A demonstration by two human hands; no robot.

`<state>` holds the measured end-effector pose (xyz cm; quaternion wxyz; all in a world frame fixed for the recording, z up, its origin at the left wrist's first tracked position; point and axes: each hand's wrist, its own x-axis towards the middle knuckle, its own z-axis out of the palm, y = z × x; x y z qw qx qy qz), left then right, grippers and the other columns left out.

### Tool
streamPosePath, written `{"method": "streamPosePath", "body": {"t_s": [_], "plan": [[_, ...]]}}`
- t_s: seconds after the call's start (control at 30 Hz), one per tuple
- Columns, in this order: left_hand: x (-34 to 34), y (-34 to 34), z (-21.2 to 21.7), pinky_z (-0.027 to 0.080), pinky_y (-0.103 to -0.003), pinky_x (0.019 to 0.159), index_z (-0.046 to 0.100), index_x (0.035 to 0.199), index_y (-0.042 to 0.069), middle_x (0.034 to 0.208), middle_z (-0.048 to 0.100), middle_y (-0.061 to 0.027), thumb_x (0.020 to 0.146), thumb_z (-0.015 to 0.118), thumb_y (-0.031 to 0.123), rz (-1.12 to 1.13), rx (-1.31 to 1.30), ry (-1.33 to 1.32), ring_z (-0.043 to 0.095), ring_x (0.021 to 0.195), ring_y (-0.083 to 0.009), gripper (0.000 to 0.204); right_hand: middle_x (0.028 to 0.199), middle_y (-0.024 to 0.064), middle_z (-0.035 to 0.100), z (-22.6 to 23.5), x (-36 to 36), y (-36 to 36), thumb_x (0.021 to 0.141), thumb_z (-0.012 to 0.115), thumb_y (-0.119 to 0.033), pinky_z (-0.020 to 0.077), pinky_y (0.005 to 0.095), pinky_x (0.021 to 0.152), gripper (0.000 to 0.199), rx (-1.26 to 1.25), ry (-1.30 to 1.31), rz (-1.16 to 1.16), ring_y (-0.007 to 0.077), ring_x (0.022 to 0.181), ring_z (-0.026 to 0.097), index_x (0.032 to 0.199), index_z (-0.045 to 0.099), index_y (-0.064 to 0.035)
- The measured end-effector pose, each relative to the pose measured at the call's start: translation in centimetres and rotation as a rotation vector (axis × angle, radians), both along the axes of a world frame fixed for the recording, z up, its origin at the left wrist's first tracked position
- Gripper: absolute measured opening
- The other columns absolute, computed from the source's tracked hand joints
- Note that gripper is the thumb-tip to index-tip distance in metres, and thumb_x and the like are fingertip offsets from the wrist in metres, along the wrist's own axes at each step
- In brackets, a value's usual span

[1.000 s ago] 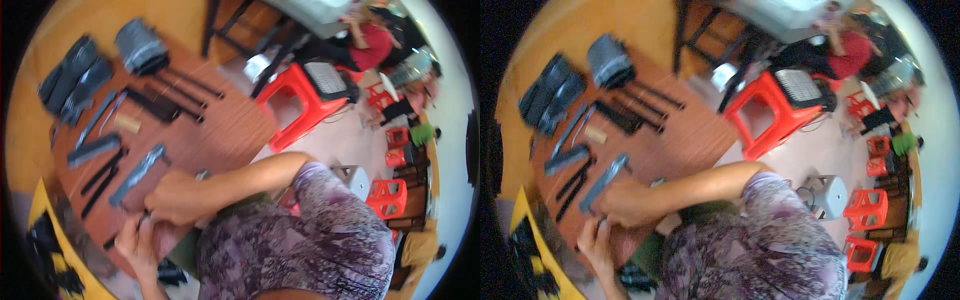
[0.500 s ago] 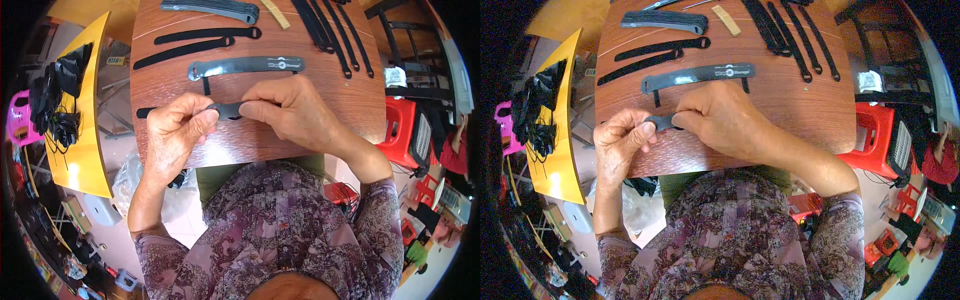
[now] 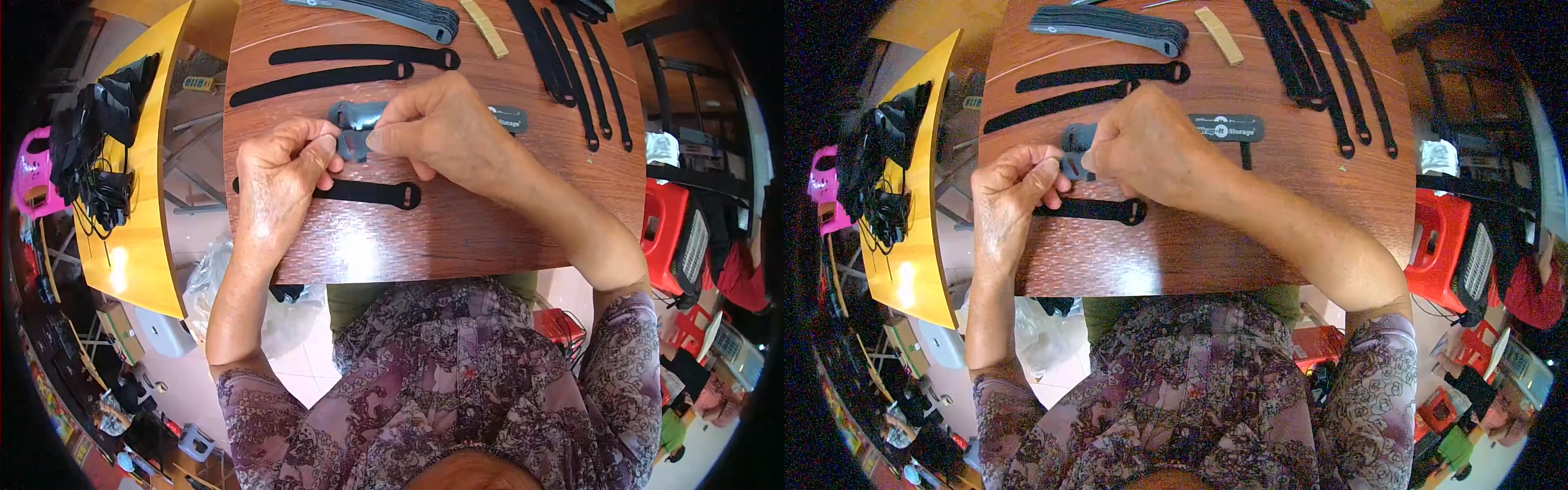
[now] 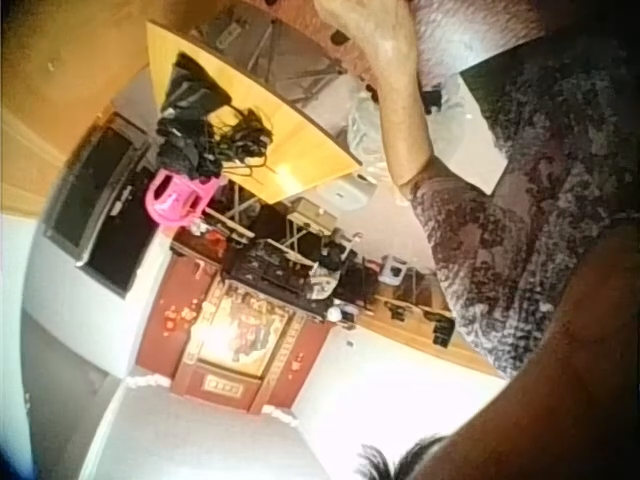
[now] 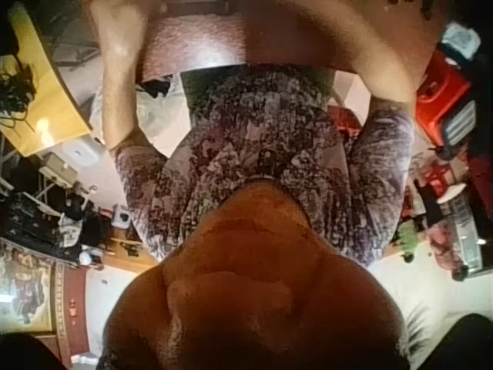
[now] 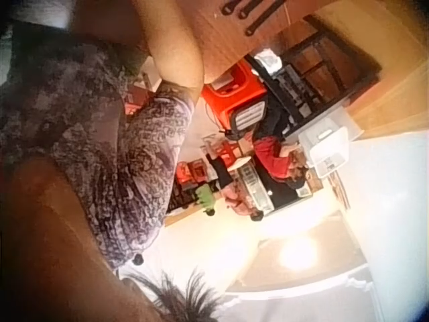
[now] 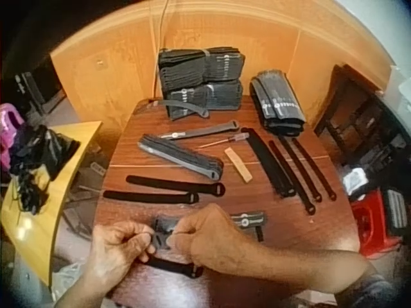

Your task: The recorder is threading and assembling hook-and-loop storage straps with plastic buckles at a workstation.

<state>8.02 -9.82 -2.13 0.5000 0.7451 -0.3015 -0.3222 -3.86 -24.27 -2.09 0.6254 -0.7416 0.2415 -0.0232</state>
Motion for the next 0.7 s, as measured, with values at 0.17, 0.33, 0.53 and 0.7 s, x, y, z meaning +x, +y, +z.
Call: {"method": "streamPosePath", "body": {"t_s": [0.17,0.33,0.53,0.7], "plan": [[0.8,0.3,-0.2,0.04,-0.018,0.05,0.065,0.091,-0.003,0.066,0.06,-0.0043,0.083,0.056,0.003,0.059,0.06,-0.166,0.05,0.054,-0.0066,0.014,0.052,0.0021,0.055,-0.9,0.7,-0.2,0.076,0.066,-0.009,0.0323,0.0196,0.038,0.013,0.043,0.004,-0.045,0.0053,0.041,0.045,0.075,0.065,0.0036],[1.4,0.7,-1.1,0.038,-0.02,0.045,0.066,0.092,-0.002,0.061,0.058,-0.0028,0.084,0.055,0.007,0.014,0.087,-0.317,0.048,0.05,-0.0062,0.017,0.053,0.0018,0.055,-1.3,0.5,-0.9,0.076,0.067,-0.01,0.029,0.0191,0.038,0.014,0.086,0.023,-0.116,0.005,0.039,0.042,0.077,0.065,0.0033],[0.9,-0.1,-1.1,0.036,-0.021,0.043,0.066,0.093,-0.002,0.057,0.057,-0.0035,0.084,0.054,0.008,-0.033,0.133,-0.351,0.047,0.049,-0.0063,0.018,0.048,0.0008,0.051,-2.0,1.1,-0.6,0.075,0.067,-0.012,0.0246,0.0191,0.036,0.014,0.129,0.032,-0.116,0.0047,0.038,0.04,0.077,0.066,0.002],[1.3,-0.1,-1.4,0.036,-0.021,0.043,0.066,0.093,-0.003,0.058,0.057,-0.0036,0.084,0.054,0.008,-0.032,0.135,-0.298,0.046,0.048,-0.0061,0.018,0.045,0.0005,0.049,-1.2,1.5,-0.5,0.075,0.067,-0.014,0.0217,0.0194,0.034,0.015,0.149,0.085,-0.115,0.0045,0.036,0.037,0.076,0.066,0.0009]]}}
